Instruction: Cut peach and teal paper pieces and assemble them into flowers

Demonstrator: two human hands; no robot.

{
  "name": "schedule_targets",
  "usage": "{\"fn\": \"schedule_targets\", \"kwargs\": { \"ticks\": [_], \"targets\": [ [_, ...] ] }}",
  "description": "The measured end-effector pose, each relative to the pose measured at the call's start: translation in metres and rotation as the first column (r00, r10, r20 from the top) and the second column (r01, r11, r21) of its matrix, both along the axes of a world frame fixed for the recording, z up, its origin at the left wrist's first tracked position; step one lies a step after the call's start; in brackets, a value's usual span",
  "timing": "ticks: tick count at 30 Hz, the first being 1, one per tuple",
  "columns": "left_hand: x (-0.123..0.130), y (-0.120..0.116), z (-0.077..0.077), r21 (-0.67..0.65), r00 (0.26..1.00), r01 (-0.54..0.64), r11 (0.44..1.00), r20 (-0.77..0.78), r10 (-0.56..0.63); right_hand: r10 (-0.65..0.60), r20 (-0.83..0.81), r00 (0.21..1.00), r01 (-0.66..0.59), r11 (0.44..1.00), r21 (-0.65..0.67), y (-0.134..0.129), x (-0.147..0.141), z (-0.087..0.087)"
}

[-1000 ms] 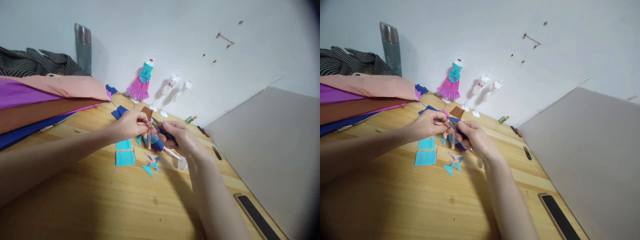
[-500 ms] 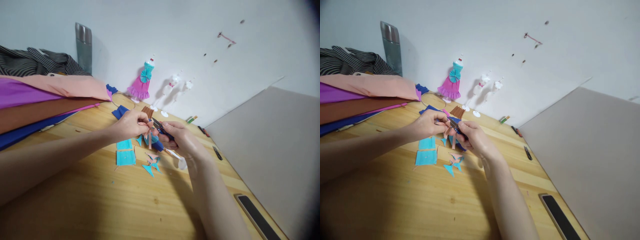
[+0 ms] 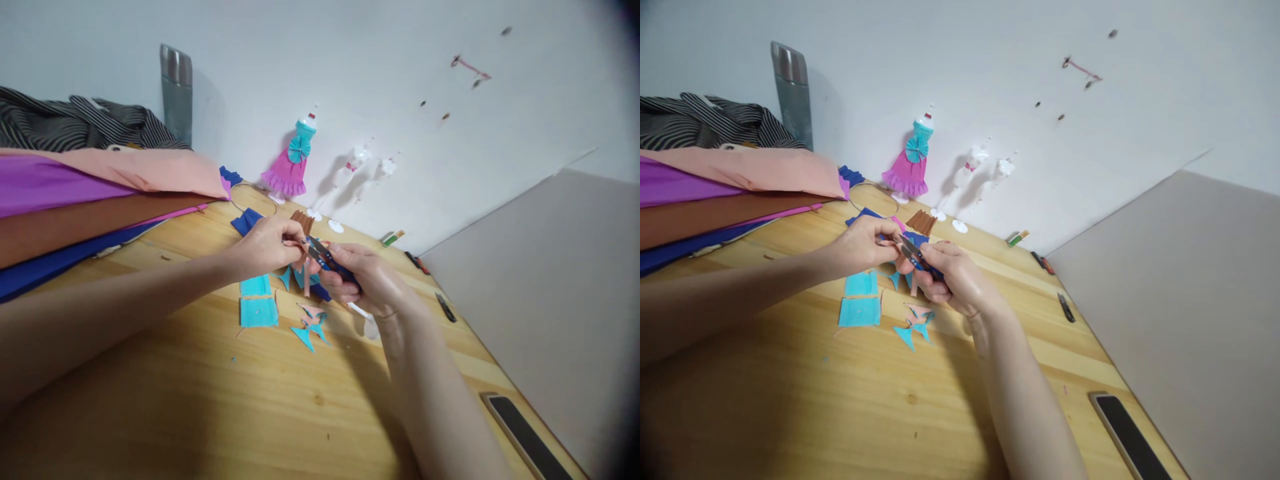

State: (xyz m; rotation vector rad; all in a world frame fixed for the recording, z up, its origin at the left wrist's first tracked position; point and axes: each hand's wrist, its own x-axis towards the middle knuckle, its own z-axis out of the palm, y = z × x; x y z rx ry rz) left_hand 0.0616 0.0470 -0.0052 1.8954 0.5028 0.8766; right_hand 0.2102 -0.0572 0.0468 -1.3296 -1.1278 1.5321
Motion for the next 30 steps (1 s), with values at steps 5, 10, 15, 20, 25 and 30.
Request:
{"fn": "schedule_targets", "kwargs": {
  "ticks": [5,10,15,20,25,30],
  "targets": [
    [0.0002,-0.0002,0.0018,0.002,1.0,-0.011,1.0,-0.005,0.011,0.001,0.038,0.999,-0.002,1.0,0.012,-0.0004,-0.003,-0.0006],
    [0.0003,-0.0016,0.0036,-0.016,1.0,0.008,1.0,-0.01,-0.008,0.011,0.083,0.996,-0.015,0.999,0.048,0.0003,-0.0025,-0.0021],
    [0.0011,0.0008,-0.0003,0.011,1.0,0.005,1.0,-0.013,-0.004,0.007,0.108,0.994,-0.013,0.998,0.057,0.001,-0.0017,-0.0026],
    [0.0016,0.0011,-0.0012,0.018,1.0,0.014,1.0,0.017,-0.015,0.0,0.133,0.991,-0.007,0.999,0.052,0.0007,-0.0043,-0.0008],
    [0.002,0.0018,-0.002,0.007,0.999,0.029,1.0,0.036,-0.029,-0.006,0.144,0.99,-0.001,0.999,0.049,0.0006,-0.0058,-0.0013],
    [0.0018,0.0025,-0.0026,0.014,0.999,0.03,0.999,0.032,-0.03,-0.01,0.16,0.987,0.002,0.999,0.052,0.0011,-0.0034,-0.003]
  ]
}}
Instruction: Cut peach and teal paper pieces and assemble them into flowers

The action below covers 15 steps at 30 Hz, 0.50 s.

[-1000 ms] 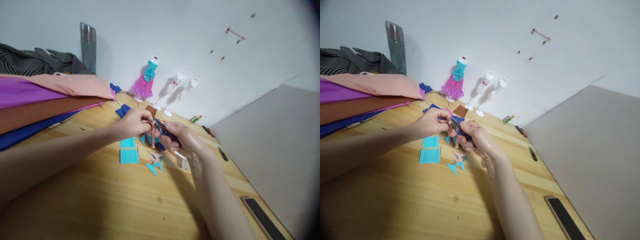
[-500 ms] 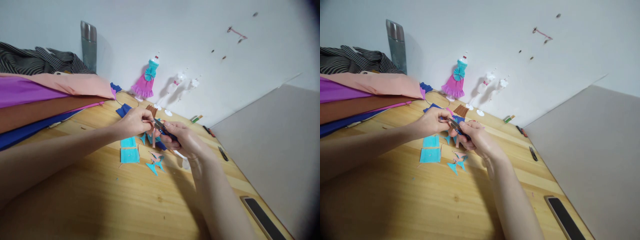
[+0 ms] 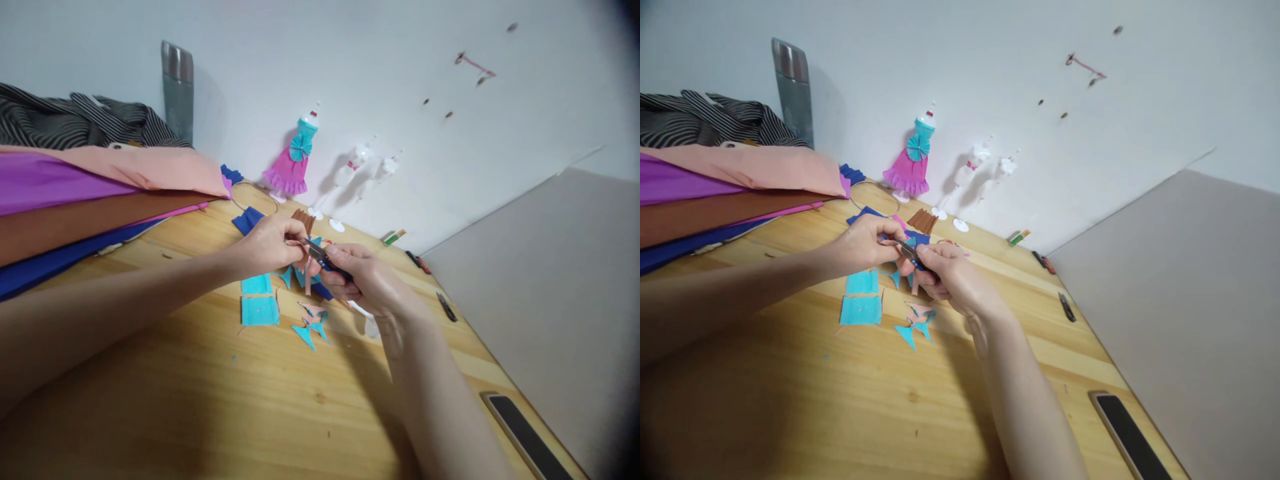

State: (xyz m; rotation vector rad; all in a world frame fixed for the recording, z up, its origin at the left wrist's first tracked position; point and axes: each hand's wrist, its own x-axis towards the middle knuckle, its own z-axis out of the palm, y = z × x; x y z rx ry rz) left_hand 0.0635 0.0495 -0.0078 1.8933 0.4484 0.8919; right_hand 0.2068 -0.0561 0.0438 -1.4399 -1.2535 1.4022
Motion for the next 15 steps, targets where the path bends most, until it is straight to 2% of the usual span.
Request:
{"fn": "schedule_targets", "kwargs": {
  "ticks": [6,10,13,15],
  "targets": [
    [0.001,-0.001,0.0,-0.012,1.0,-0.015,1.0,-0.016,0.015,0.02,0.006,1.0,-0.02,1.0,0.016,0.0,-0.002,0.0],
    [0.001,-0.002,0.001,-0.081,1.0,0.013,0.997,0.005,-0.013,0.009,-0.002,1.0,-0.009,0.999,0.037,-0.002,-0.003,0.005],
    [-0.002,-0.006,0.008,-0.181,0.996,0.084,0.98,0.03,-0.08,-0.058,-0.059,0.997,0.065,0.988,0.138,-0.005,0.001,0.012],
    [-0.003,-0.01,0.013,-0.267,0.989,0.15,0.952,0.053,-0.141,-0.128,-0.075,0.989,0.142,0.959,0.246,-0.007,0.004,0.016]
  ]
}}
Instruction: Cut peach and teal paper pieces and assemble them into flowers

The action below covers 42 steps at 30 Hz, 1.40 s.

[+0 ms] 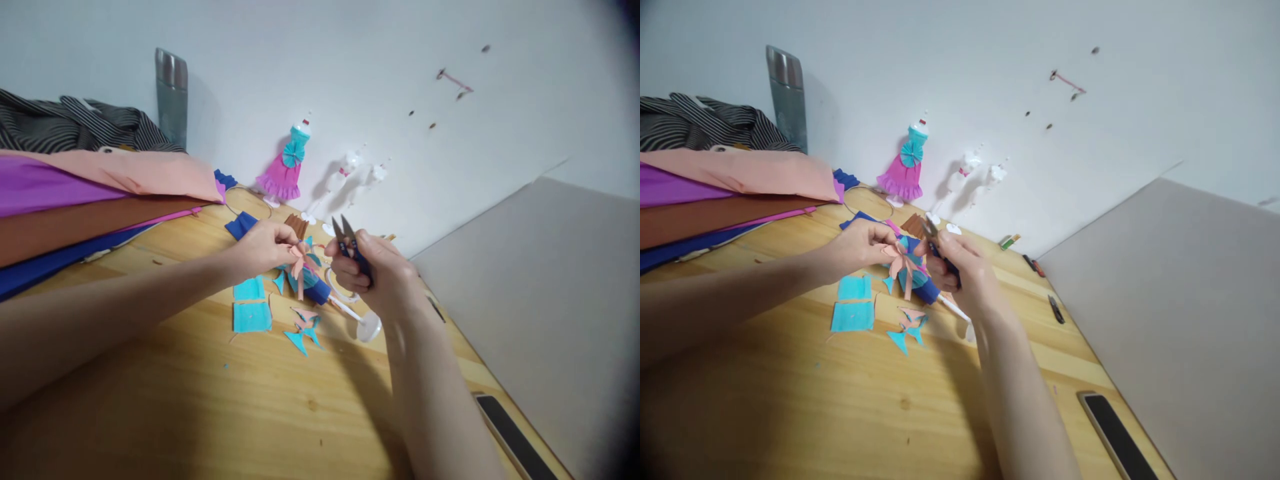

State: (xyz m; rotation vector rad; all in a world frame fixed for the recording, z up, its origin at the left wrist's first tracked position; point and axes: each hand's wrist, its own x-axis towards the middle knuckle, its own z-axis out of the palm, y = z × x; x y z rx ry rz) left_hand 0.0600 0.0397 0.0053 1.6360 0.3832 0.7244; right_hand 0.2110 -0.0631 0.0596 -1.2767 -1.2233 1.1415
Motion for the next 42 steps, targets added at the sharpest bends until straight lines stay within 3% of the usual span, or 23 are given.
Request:
{"fn": "schedule_targets", "kwargs": {
  "ticks": [3,6,9,16,20,25,32,42],
  "targets": [
    [-0.002,-0.006,0.005,-0.141,0.996,0.085,0.986,0.02,-0.082,-0.062,0.108,0.992,0.052,0.994,0.094,-0.001,0.001,0.002],
    [-0.002,-0.009,0.006,-0.206,0.99,0.141,0.968,0.045,-0.134,-0.037,0.236,0.971,0.02,0.997,0.074,0.001,-0.003,-0.001],
    [-0.002,-0.01,0.005,-0.199,0.986,0.165,0.966,0.054,-0.157,-0.022,0.262,0.965,0.004,0.998,0.068,0.004,-0.009,-0.004],
    [-0.001,-0.009,0.006,-0.152,0.983,0.179,0.972,-0.016,-0.183,-0.141,0.322,0.936,0.091,0.982,0.168,0.0,-0.002,-0.003],
    [-0.002,-0.007,0.006,-0.17,0.989,0.149,0.974,0.019,-0.148,0.015,0.359,0.933,-0.025,0.999,0.023,-0.009,0.005,0.006],
    [-0.003,-0.007,0.005,-0.164,0.988,0.148,0.975,0.073,-0.137,0.057,0.487,0.871,-0.005,0.994,-0.108,-0.014,0.007,0.014],
    [-0.003,-0.01,0.01,-0.136,0.987,0.161,0.977,0.041,-0.157,0.087,0.439,0.894,-0.027,0.989,-0.142,-0.01,0.003,0.013],
    [0.001,-0.008,0.003,-0.054,0.995,0.098,0.994,0.001,-0.098,0.066,0.325,0.943,-0.031,0.993,-0.112,-0.009,0.004,0.009]
  ]
}}
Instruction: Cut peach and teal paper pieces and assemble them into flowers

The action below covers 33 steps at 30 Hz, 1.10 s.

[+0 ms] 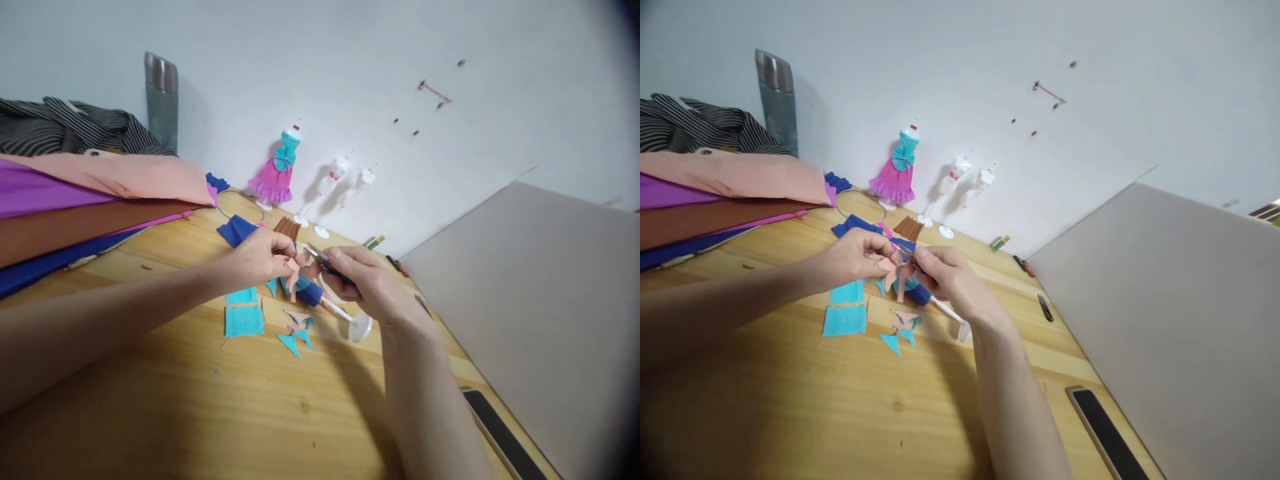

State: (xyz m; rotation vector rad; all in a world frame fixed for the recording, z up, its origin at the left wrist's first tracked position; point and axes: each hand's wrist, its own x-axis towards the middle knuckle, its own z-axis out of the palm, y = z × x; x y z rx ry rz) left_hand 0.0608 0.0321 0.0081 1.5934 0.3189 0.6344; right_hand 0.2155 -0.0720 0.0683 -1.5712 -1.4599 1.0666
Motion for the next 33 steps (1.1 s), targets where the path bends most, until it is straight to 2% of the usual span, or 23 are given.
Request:
{"fn": "schedule_targets", "kwargs": {
  "ticks": [3,8,12,16,20,25,28,31,33],
  "targets": [
    [-0.001,-0.002,0.002,-0.033,1.0,-0.013,0.999,0.01,0.013,-0.015,-0.026,1.0,0.017,0.997,0.069,-0.001,0.007,0.0],
    [-0.002,-0.003,0.002,-0.051,0.998,0.059,0.997,0.02,-0.058,-0.158,0.06,0.986,0.137,0.954,0.266,0.003,-0.001,-0.003],
    [-0.002,-0.002,0.0,-0.034,0.992,0.13,0.991,0.012,-0.129,-0.157,0.132,0.979,0.121,0.962,0.244,0.006,-0.012,-0.005],
    [0.0,-0.002,-0.002,-0.011,0.989,0.137,0.991,0.056,-0.136,-0.127,0.144,0.981,0.085,0.961,0.264,0.008,-0.011,-0.008],
    [0.0,0.0,-0.005,0.017,0.98,0.163,0.986,0.111,-0.164,-0.083,0.078,0.994,0.06,0.964,0.258,0.009,-0.01,-0.012],
    [0.0,0.006,-0.009,0.052,0.976,0.189,0.981,0.102,-0.193,0.016,-0.028,0.999,-0.01,0.979,0.205,0.01,-0.015,-0.013],
    [0.0,0.008,-0.01,0.093,0.973,0.188,0.978,0.119,-0.198,0.029,-0.084,0.996,-0.012,0.981,0.195,0.01,-0.015,-0.013],
    [-0.001,0.007,-0.009,0.071,0.966,0.225,0.972,0.111,-0.232,0.028,-0.138,0.99,-0.002,0.983,0.183,0.01,-0.012,-0.013],
    [-0.002,0.006,-0.007,0.048,0.975,0.199,0.979,0.092,-0.203,0.007,-0.147,0.989,0.022,0.98,0.198,0.009,-0.01,-0.013]
  ]
}}
